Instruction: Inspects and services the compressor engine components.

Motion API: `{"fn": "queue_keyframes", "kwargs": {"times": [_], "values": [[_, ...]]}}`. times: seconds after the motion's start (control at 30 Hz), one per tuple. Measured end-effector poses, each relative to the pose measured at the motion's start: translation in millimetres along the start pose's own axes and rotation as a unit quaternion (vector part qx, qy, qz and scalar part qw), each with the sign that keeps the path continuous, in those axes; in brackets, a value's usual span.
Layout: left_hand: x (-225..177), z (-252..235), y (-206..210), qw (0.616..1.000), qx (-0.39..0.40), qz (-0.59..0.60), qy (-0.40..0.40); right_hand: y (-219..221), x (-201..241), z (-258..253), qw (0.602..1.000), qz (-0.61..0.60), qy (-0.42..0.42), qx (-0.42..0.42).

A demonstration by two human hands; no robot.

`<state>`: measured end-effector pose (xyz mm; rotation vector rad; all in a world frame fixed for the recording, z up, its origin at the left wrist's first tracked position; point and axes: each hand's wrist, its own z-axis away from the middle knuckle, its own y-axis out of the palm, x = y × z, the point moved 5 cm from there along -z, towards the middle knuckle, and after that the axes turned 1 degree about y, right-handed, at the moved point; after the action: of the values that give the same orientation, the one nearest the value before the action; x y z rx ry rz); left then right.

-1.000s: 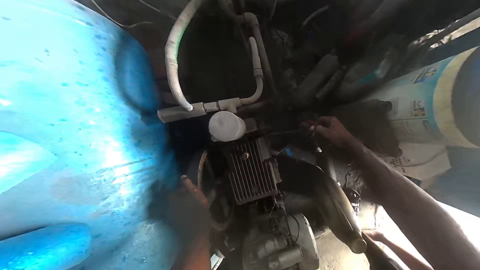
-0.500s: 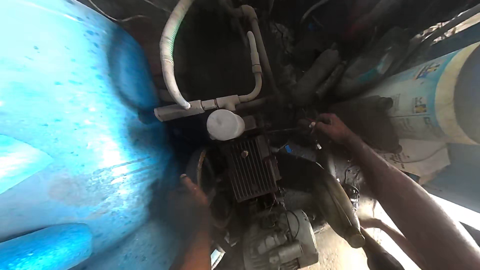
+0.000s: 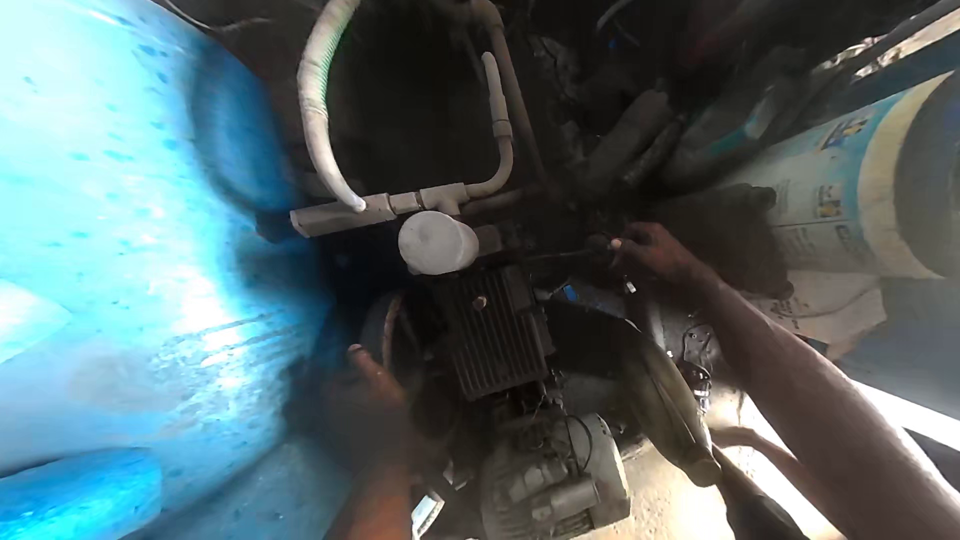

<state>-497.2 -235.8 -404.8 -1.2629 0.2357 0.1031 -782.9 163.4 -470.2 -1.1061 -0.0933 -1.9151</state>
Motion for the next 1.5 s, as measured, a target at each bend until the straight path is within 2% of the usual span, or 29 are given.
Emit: {"fn": "queue_keyframes", "kwargs": {"times": [0.33,0.5,0.63,0.83,1.03,1.33,1.5], "values": [[-4.5,6.6,-5.6,1.000,0.016,-0.024,0.000,0.8,-1.6,1.4,1.000,-0.005,-0.019,-0.013],[2.9,-3.2,0.6,1.000,-0.010,-0.014,0.002,3.6,-1.3,2.4,1.000,-0.024,0.014,-0.005],[-0.8,1.0,-2.9,1.000,0.004,-0.024,-0.004,2.8,2.3,3.8,0.999,-0.046,0.007,-0.005],[3.9,-6.7,1.2,0.999,-0.016,-0.037,0.013,-0.1,-2.2,0.7,0.999,-0.044,-0.007,-0.023],[2.1,-3.1,0.1,1.000,-0.004,-0.002,0.007,3.6,0.3,2.0,0.998,-0.048,0.031,-0.009],[-1.4,2.4,-2.4,1.000,0.010,-0.002,0.001,-4.0,-6.1,6.1,0.998,-0.043,0.020,-0.038],[2.8,-3.9,1.9,1.000,-0.013,0.010,-0.007,-5.3,-5.9,6.3,0.998,-0.041,0.024,-0.042]]}}
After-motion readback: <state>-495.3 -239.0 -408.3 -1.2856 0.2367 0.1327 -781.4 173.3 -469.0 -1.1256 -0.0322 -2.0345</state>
